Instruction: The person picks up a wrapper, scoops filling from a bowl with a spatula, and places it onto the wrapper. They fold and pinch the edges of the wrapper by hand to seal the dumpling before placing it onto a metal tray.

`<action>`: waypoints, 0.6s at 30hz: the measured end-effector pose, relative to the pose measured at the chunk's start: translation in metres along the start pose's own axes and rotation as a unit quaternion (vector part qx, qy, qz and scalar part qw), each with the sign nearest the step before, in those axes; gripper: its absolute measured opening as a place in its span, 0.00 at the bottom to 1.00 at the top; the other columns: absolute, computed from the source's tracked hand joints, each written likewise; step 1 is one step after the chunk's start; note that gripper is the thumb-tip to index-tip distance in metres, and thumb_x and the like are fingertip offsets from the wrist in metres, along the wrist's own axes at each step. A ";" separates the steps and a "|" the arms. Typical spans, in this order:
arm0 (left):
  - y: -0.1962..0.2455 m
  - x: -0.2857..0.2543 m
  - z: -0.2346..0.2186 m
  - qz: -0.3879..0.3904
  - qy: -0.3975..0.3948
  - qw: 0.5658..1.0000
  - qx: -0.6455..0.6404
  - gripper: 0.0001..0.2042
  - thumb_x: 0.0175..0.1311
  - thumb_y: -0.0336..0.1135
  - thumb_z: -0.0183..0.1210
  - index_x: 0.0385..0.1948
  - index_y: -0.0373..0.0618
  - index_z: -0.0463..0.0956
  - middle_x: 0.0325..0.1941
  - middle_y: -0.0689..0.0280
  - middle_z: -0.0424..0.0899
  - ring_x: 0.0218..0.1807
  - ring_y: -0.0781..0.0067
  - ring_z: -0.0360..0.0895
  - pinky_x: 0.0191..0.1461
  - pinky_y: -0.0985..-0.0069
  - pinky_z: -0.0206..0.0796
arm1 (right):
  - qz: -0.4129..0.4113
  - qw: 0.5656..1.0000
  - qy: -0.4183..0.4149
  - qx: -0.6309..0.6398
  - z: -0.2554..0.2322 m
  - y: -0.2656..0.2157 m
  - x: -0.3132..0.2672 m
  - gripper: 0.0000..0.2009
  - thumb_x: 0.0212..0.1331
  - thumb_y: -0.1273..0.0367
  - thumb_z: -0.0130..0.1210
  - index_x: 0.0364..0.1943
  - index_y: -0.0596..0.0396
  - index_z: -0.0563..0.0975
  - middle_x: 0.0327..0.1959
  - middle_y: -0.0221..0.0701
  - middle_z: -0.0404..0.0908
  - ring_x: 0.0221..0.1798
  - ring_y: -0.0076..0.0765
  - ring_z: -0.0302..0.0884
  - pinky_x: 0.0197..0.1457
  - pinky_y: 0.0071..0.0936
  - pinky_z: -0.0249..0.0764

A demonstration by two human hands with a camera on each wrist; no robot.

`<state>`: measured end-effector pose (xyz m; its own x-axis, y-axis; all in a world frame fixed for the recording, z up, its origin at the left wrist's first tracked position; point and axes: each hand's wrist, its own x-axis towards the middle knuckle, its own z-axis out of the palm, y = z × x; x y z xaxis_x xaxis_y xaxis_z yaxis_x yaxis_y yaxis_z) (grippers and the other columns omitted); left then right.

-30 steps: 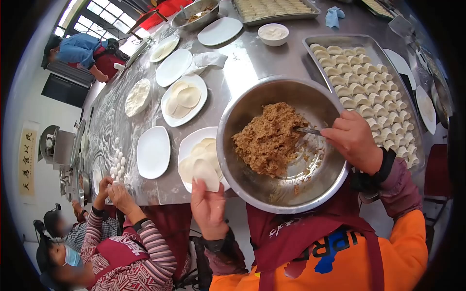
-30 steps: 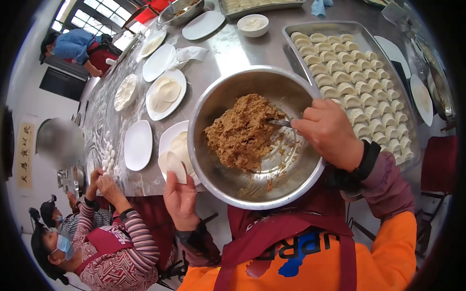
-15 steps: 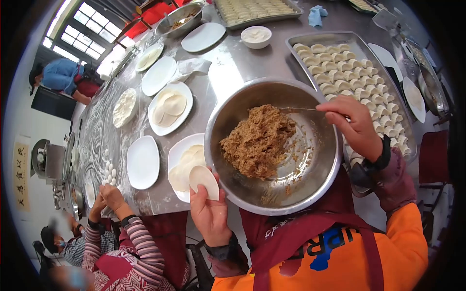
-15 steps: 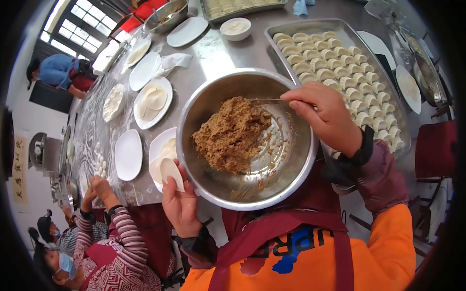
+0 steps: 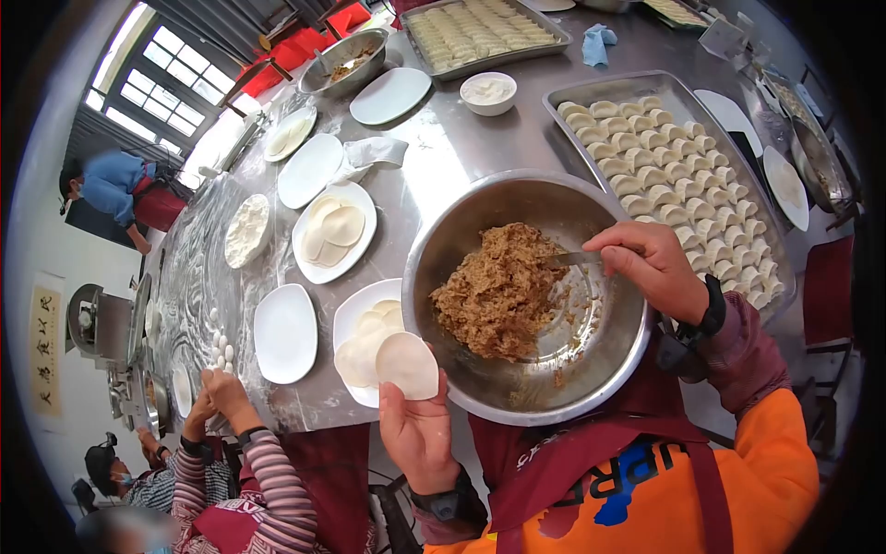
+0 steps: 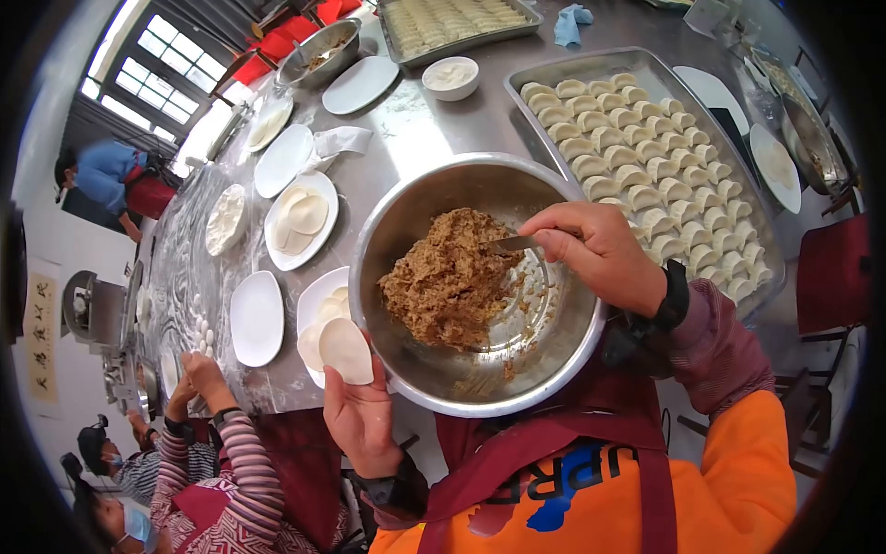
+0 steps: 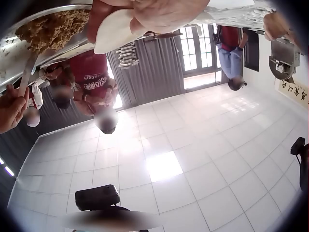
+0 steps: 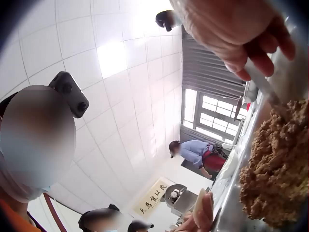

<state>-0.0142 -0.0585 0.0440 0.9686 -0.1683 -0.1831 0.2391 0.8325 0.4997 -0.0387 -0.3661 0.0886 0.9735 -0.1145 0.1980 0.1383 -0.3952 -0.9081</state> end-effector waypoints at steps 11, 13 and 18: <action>-0.003 -0.007 0.009 0.002 -0.026 0.999 -0.025 0.28 0.68 0.44 0.45 0.65 0.43 0.46 0.68 0.54 0.54 0.69 0.53 0.52 0.65 0.52 0.55 | 0.088 0.979 0.058 0.172 -0.001 0.010 -0.011 0.11 0.62 0.68 0.48 0.40 0.60 0.77 0.24 0.23 0.75 0.28 0.14 0.69 0.33 0.11 0.63; -0.004 -0.007 0.008 -0.005 -0.037 0.999 -0.025 0.28 0.68 0.44 0.45 0.65 0.44 0.47 0.68 0.55 0.54 0.69 0.53 0.52 0.64 0.52 0.57 | 0.092 0.979 0.056 0.172 -0.003 0.009 -0.012 0.11 0.62 0.67 0.48 0.40 0.60 0.77 0.24 0.23 0.74 0.28 0.14 0.69 0.33 0.11 0.63; -0.007 -0.009 0.010 -0.007 -0.045 0.999 -0.003 0.28 0.68 0.44 0.44 0.65 0.44 0.47 0.68 0.55 0.55 0.69 0.52 0.52 0.61 0.52 0.61 | 0.098 0.977 0.037 0.188 0.000 0.004 -0.015 0.10 0.62 0.70 0.48 0.39 0.62 0.77 0.25 0.25 0.75 0.28 0.15 0.69 0.33 0.13 0.65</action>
<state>-0.0243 -0.0681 0.0506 0.9672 -0.2275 -0.1127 0.2532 0.8330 0.4919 -0.0529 -0.3657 0.0822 0.9740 -0.2256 0.0201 0.0212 0.0022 -0.9998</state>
